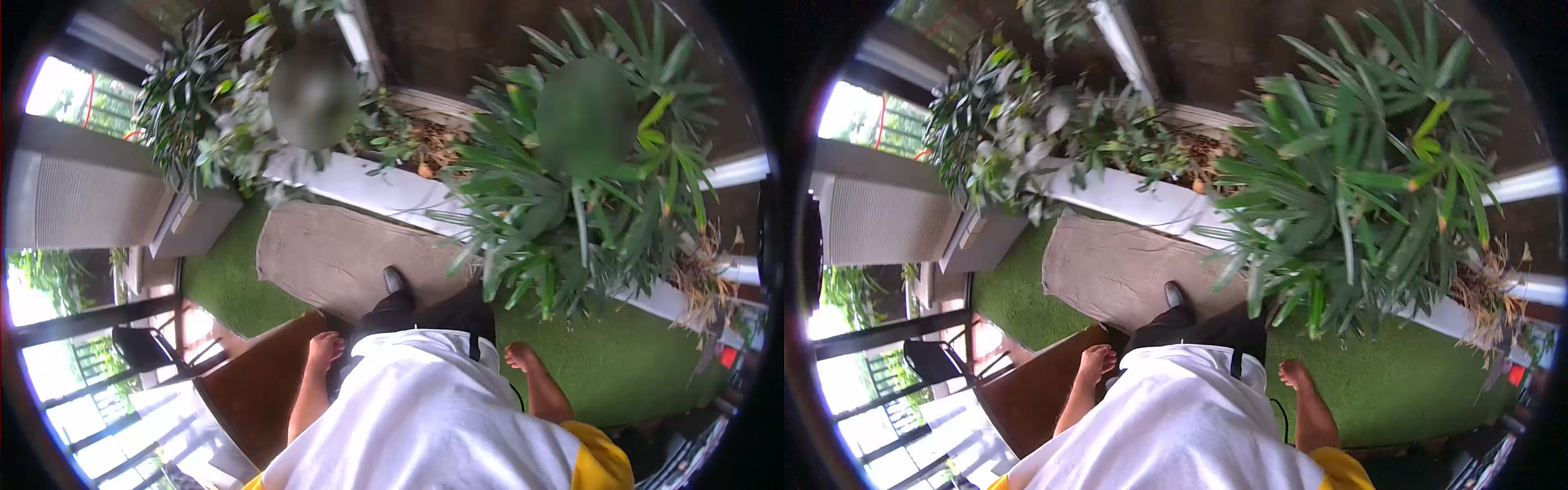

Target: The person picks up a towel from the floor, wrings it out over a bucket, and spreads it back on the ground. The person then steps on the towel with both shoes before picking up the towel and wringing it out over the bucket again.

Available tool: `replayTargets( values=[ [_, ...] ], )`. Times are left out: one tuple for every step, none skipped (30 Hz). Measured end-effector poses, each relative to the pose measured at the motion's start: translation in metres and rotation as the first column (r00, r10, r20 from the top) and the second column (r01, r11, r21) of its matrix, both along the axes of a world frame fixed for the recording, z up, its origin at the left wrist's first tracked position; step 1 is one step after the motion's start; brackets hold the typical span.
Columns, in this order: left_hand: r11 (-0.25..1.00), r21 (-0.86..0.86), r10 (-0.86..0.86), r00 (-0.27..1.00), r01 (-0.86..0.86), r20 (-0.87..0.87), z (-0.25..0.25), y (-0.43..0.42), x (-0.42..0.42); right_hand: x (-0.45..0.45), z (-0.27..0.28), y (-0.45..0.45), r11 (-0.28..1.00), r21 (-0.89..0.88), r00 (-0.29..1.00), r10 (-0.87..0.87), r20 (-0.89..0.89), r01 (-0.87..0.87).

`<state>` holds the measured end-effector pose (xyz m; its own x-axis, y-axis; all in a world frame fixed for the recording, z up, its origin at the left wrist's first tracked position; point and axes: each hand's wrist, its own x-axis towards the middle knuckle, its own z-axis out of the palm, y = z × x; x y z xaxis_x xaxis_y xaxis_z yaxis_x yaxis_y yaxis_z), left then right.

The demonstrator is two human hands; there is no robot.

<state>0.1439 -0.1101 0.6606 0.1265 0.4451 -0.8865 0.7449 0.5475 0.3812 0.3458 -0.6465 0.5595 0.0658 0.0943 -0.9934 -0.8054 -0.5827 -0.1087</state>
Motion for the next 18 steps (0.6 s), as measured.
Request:
replayTargets(
  values=[
    [0.999, 0.012, 0.039, 0.999, -0.039, 0.000, 0.003, 0.010, -0.012, -0.002, 0.011, 0.025, 0.985, 0.010, 0.985, 0.170, -0.005, -0.170],
    [0.995, 0.006, 0.100, 0.994, -0.101, 0.048, 0.002, 0.020, -0.025, 0.002, 0.023, 0.052, 0.941, 0.023, 0.942, 0.337, -0.007, -0.336],
    [0.991, 0.004, 0.136, 0.989, -0.137, 0.050, 0.007, 0.025, -0.032, 0.004, 0.030, 0.072, 0.873, 0.036, 0.873, 0.487, -0.010, -0.487],
    [0.986, 0.001, 0.167, 0.985, -0.167, 0.050, 0.014, 0.031, -0.038, 0.007, 0.032, 0.087, 0.849, 0.044, 0.851, 0.525, 0.032, -0.526],
    [0.981, -0.001, 0.195, 0.979, -0.195, 0.052, 0.016, 0.036, -0.043, 0.010, 0.029, 0.101, 0.825, 0.052, 0.826, 0.558, 0.076, -0.562],
    [0.976, -0.012, 0.218, 0.975, -0.217, 0.047, 0.014, 0.039, -0.047, 0.016, 0.022, 0.113, 0.799, 0.058, 0.799, 0.589, 0.122, -0.598],
    [0.971, -0.022, 0.240, 0.970, -0.240, 0.039, 0.011, 0.038, -0.055, 0.022, 0.015, 0.124, 0.800, 0.115, 0.808, 0.582, 0.096, -0.589],
    [0.964, -0.031, 0.264, 0.964, -0.263, 0.029, 0.007, 0.035, -0.062, 0.026, 0.001, 0.130, 0.798, 0.173, 0.815, 0.576, 0.067, -0.578],
    [0.958, -0.038, 0.286, 0.958, -0.286, 0.022, 0.005, 0.035, -0.061, 0.032, -0.012, 0.137, 0.794, 0.230, 0.820, 0.570, 0.039, -0.563],
    [0.948, -0.021, 0.318, 0.948, -0.318, 0.009, 0.002, 0.033, -0.059, 0.042, -0.025, 0.143, 0.786, 0.209, 0.811, 0.579, 0.079, -0.582],
    [0.940, -0.019, 0.342, 0.938, -0.342, 0.047, -0.006, 0.034, -0.054, 0.063, -0.039, 0.153, 0.773, 0.186, 0.795, 0.593, 0.127, -0.606],
    [0.933, -0.014, 0.360, 0.930, -0.360, 0.076, -0.012, 0.035, -0.055, 0.077, -0.048, 0.164, 0.764, 0.167, 0.782, 0.601, 0.167, -0.623],
    [0.930, -0.015, 0.366, 0.927, -0.366, 0.084, -0.008, 0.033, -0.069, 0.070, -0.049, 0.164, 0.765, 0.150, 0.778, 0.600, 0.186, -0.626],
    [0.930, -0.007, 0.367, 0.928, -0.367, 0.066, 0.002, 0.032, -0.066, 0.066, -0.047, 0.164, 0.762, 0.128, 0.768, 0.603, 0.215, -0.635],
    [0.941, -0.002, 0.339, 0.939, -0.339, 0.056, 0.011, 0.035, -0.063, 0.069, -0.040, 0.166, 0.754, 0.101, 0.749, 0.609, 0.259, -0.649],
    [0.943, 0.020, 0.329, 0.942, -0.331, 0.069, 0.015, 0.039, -0.062, 0.070, -0.033, 0.170, 0.787, 0.075, 0.774, 0.577, 0.261, -0.612],
    [0.946, 0.042, 0.317, 0.945, -0.322, 0.084, 0.012, 0.046, -0.064, 0.072, -0.017, 0.183, 0.820, 0.052, 0.799, 0.539, 0.266, -0.571],
    [0.944, 0.042, 0.322, 0.941, -0.328, 0.107, 0.002, 0.056, -0.069, 0.071, -0.021, 0.185, 0.828, 0.069, 0.808, 0.520, 0.276, -0.556]
  ],
)
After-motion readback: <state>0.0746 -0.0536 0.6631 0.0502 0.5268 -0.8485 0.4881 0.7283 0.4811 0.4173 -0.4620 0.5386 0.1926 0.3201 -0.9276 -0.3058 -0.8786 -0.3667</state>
